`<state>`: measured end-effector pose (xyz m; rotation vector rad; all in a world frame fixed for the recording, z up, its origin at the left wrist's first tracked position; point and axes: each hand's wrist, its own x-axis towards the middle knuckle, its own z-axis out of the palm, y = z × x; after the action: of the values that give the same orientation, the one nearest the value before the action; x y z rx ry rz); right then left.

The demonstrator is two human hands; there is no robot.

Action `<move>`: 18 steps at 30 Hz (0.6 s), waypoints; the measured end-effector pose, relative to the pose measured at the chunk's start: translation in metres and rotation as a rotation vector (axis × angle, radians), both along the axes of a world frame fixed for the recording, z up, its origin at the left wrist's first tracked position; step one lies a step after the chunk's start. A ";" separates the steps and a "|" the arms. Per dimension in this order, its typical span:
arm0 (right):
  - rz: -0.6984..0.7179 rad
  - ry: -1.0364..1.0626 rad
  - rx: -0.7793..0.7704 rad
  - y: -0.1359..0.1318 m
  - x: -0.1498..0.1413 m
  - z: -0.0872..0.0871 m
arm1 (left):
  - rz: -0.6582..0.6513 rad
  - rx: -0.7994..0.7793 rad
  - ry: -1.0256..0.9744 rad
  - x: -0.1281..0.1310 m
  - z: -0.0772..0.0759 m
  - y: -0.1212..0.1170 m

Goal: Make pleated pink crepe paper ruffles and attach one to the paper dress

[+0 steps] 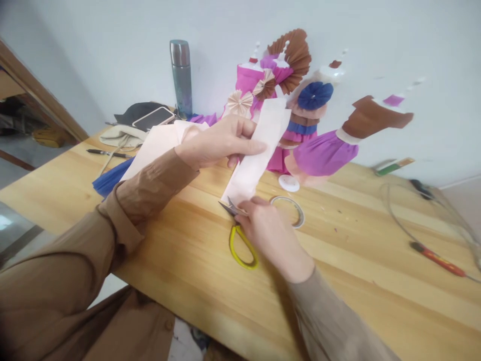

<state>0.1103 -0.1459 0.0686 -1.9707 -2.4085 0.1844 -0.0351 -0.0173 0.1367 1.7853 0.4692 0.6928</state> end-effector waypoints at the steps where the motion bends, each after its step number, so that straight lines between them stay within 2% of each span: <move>1: 0.043 0.079 0.045 0.007 -0.001 -0.004 | -0.001 -0.001 0.005 0.000 0.000 0.000; 4: 0.160 0.263 0.004 0.025 -0.001 -0.021 | -0.003 -0.008 0.026 0.002 0.000 -0.002; 9: 0.099 0.364 -0.088 0.040 0.003 -0.038 | -0.027 -0.027 0.041 0.005 -0.002 -0.005; 14: 0.165 0.287 -0.087 0.041 0.005 -0.038 | -0.019 -0.028 0.061 0.007 -0.004 -0.005; 18: 0.151 0.195 -0.074 0.039 0.003 -0.040 | -0.012 -0.027 0.076 0.006 -0.005 -0.006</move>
<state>0.1131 -0.1074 0.0283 -1.7063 -2.4536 0.4523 -0.0288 -0.0233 0.1320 1.7920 0.5170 0.6091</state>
